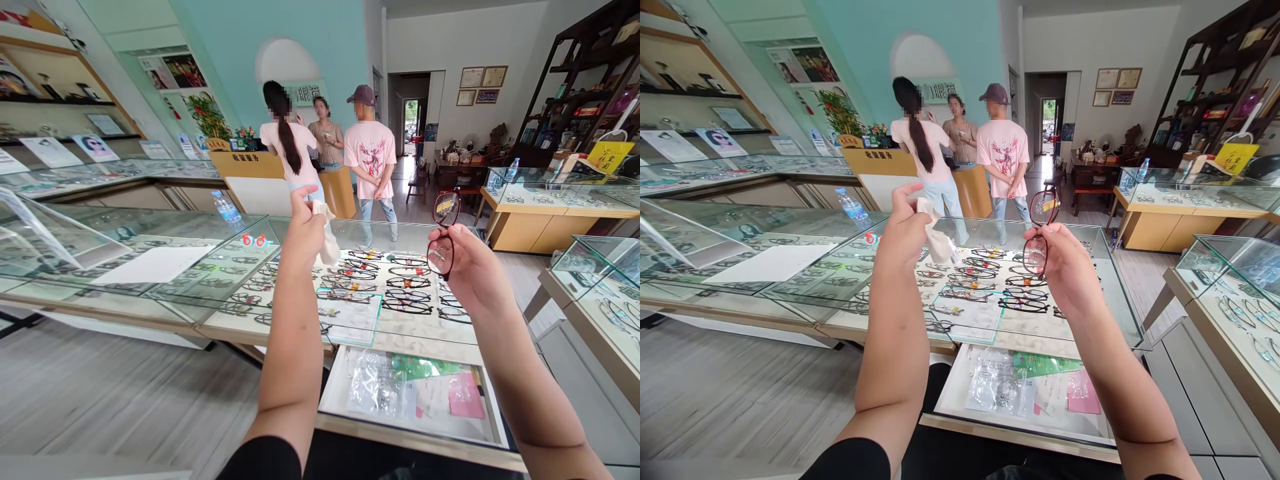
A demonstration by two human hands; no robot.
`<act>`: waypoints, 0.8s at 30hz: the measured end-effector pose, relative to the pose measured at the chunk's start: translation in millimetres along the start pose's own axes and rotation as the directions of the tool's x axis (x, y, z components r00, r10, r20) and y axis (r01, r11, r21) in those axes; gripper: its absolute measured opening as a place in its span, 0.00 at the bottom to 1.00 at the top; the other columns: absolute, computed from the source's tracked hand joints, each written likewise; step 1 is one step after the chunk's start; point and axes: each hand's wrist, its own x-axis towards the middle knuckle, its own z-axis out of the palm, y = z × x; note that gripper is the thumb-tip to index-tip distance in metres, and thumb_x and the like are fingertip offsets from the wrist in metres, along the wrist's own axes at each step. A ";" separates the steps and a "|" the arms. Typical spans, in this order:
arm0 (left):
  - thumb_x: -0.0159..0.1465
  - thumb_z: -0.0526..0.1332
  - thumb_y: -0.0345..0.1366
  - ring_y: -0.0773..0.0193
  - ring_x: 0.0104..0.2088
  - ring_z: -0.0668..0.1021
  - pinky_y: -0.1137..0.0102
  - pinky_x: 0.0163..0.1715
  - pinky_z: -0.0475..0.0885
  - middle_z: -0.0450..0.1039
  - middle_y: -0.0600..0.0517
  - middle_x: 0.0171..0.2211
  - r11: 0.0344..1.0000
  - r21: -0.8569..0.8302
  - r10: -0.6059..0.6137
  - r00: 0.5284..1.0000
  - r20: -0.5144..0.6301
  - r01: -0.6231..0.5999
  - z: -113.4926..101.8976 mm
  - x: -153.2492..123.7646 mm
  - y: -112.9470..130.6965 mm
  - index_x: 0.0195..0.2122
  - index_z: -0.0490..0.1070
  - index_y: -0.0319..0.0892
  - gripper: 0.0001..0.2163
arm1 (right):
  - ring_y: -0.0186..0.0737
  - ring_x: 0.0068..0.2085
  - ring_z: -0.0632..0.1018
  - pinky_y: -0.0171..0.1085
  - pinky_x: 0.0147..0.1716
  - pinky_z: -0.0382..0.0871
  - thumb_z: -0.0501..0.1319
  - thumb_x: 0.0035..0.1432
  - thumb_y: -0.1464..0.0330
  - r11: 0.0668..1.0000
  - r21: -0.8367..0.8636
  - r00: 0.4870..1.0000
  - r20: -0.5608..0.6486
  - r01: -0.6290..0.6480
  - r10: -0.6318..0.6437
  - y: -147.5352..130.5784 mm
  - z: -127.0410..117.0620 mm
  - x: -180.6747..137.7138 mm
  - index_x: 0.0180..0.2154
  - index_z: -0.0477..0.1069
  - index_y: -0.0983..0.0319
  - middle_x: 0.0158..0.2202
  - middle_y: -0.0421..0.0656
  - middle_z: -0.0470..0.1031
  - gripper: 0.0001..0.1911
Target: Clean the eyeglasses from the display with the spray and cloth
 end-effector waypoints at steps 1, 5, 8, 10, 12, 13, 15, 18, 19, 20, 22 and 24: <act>0.59 0.56 0.19 0.58 0.45 0.81 0.62 0.49 0.79 0.72 0.51 0.45 0.994 -0.106 0.023 0.998 0.054 -0.018 3.2 -5.1 6.8 0.64 0.64 0.50 0.32 | 0.37 0.36 0.79 0.35 0.28 0.73 0.79 0.54 0.58 1.000 -0.001 1.000 0.006 0.002 -0.002 -0.1 -0.4 0.0 0.32 0.73 0.55 0.38 0.40 0.83 0.17; 0.59 0.59 0.22 0.64 0.36 0.80 0.69 0.37 0.77 0.73 0.54 0.40 0.913 -0.409 0.114 0.965 0.235 -0.008 18.5 -25.4 30.4 0.59 0.67 0.50 0.27 | 0.37 0.35 0.79 0.35 0.28 0.72 0.79 0.54 0.57 1.000 0.010 1.000 0.022 0.007 -0.007 -1.5 -1.3 -0.3 0.32 0.72 0.55 0.38 0.39 0.83 0.18; 0.63 0.68 0.33 0.64 0.37 0.82 0.70 0.36 0.78 0.77 0.52 0.42 0.841 -0.541 0.191 0.942 0.276 -0.012 29.2 -36.6 40.7 0.53 0.71 0.47 0.17 | 0.37 0.35 0.79 0.35 0.27 0.71 0.79 0.54 0.58 1.000 0.023 1.000 0.016 0.007 -0.008 -3.3 -1.1 -1.1 0.32 0.73 0.55 0.38 0.39 0.84 0.17; 0.62 0.74 0.43 0.62 0.38 0.83 0.69 0.36 0.79 0.80 0.50 0.42 0.807 -0.591 0.212 0.933 0.289 0.000 35.7 -42.3 44.5 0.50 0.73 0.45 0.19 | 0.36 0.35 0.79 0.35 0.28 0.71 0.79 0.53 0.58 0.999 0.034 1.000 0.017 0.013 -0.014 -4.2 -0.6 -2.2 0.32 0.73 0.55 0.37 0.39 0.84 0.17; 0.59 0.77 0.51 0.61 0.38 0.84 0.69 0.36 0.79 0.82 0.49 0.39 0.801 -0.598 0.204 0.922 0.328 0.035 42.0 -47.7 47.0 0.49 0.74 0.44 0.24 | 0.36 0.35 0.79 0.34 0.30 0.73 0.80 0.53 0.57 0.999 0.034 0.999 0.026 0.028 -0.028 -4.4 0.1 -3.7 0.31 0.73 0.56 0.37 0.39 0.83 0.18; 0.58 0.77 0.54 0.61 0.37 0.84 0.69 0.36 0.79 0.83 0.49 0.38 0.809 -0.585 0.194 0.914 0.356 0.057 44.9 -50.4 48.1 0.48 0.75 0.43 0.25 | 0.36 0.36 0.79 0.35 0.32 0.73 0.80 0.53 0.57 0.999 0.026 0.999 0.033 0.036 -0.037 -4.3 0.6 -4.7 0.31 0.73 0.56 0.36 0.39 0.83 0.19; 0.58 0.77 0.58 0.61 0.36 0.84 0.69 0.36 0.78 0.84 0.49 0.36 0.841 -0.534 0.171 0.895 0.413 0.086 50.2 -56.3 50.3 0.46 0.77 0.42 0.27 | 0.37 0.36 0.80 0.36 0.35 0.75 0.80 0.54 0.56 0.999 -0.001 0.997 0.053 0.053 -0.052 -3.9 2.0 -6.8 0.30 0.72 0.56 0.36 0.39 0.83 0.20; 0.62 0.73 0.56 0.60 0.37 0.83 0.69 0.37 0.77 0.85 0.50 0.36 0.899 -0.433 0.155 0.875 0.459 0.068 56.0 -64.6 54.2 0.46 0.79 0.41 0.24 | 0.38 0.38 0.80 0.38 0.40 0.76 0.79 0.55 0.55 0.998 -0.024 0.996 0.073 0.062 -0.060 -3.0 4.9 -9.9 0.29 0.71 0.55 0.35 0.38 0.83 0.20; 0.65 0.71 0.55 0.60 0.37 0.83 0.69 0.38 0.76 0.84 0.50 0.36 0.914 -0.402 0.157 0.875 0.458 0.046 57.3 -66.9 55.7 0.46 0.79 0.41 0.21 | 0.38 0.38 0.80 0.38 0.41 0.76 0.79 0.55 0.56 0.998 -0.023 0.995 0.075 0.064 -0.062 -2.7 5.9 -10.6 0.29 0.71 0.55 0.35 0.38 0.83 0.20; 0.67 0.69 0.52 0.60 0.38 0.82 0.69 0.39 0.75 0.84 0.50 0.37 0.926 -0.377 0.162 0.877 0.452 0.023 58.2 -68.9 57.3 0.45 0.79 0.41 0.18 | 0.38 0.38 0.80 0.38 0.41 0.75 0.79 0.56 0.56 0.998 -0.021 0.995 0.076 0.066 -0.065 -2.3 6.8 -11.2 0.30 0.71 0.55 0.36 0.38 0.83 0.19; 0.71 0.65 0.47 0.62 0.38 0.80 0.70 0.39 0.73 0.82 0.52 0.36 0.938 -0.345 0.175 0.879 0.443 -0.012 59.1 -71.8 60.3 0.42 0.79 0.41 0.14 | 0.38 0.39 0.80 0.38 0.42 0.74 0.78 0.56 0.57 0.996 -0.022 0.994 0.073 0.081 -0.079 -1.1 8.1 -11.4 0.30 0.72 0.55 0.36 0.38 0.84 0.18; 0.71 0.63 0.46 0.63 0.36 0.77 0.70 0.39 0.71 0.79 0.53 0.34 0.936 -0.351 0.183 0.870 0.457 -0.012 59.0 -73.2 62.9 0.40 0.78 0.41 0.13 | 0.39 0.39 0.80 0.39 0.44 0.74 0.77 0.57 0.58 0.994 -0.043 0.993 0.069 0.099 -0.096 0.7 8.4 -10.8 0.31 0.71 0.55 0.36 0.38 0.84 0.16</act>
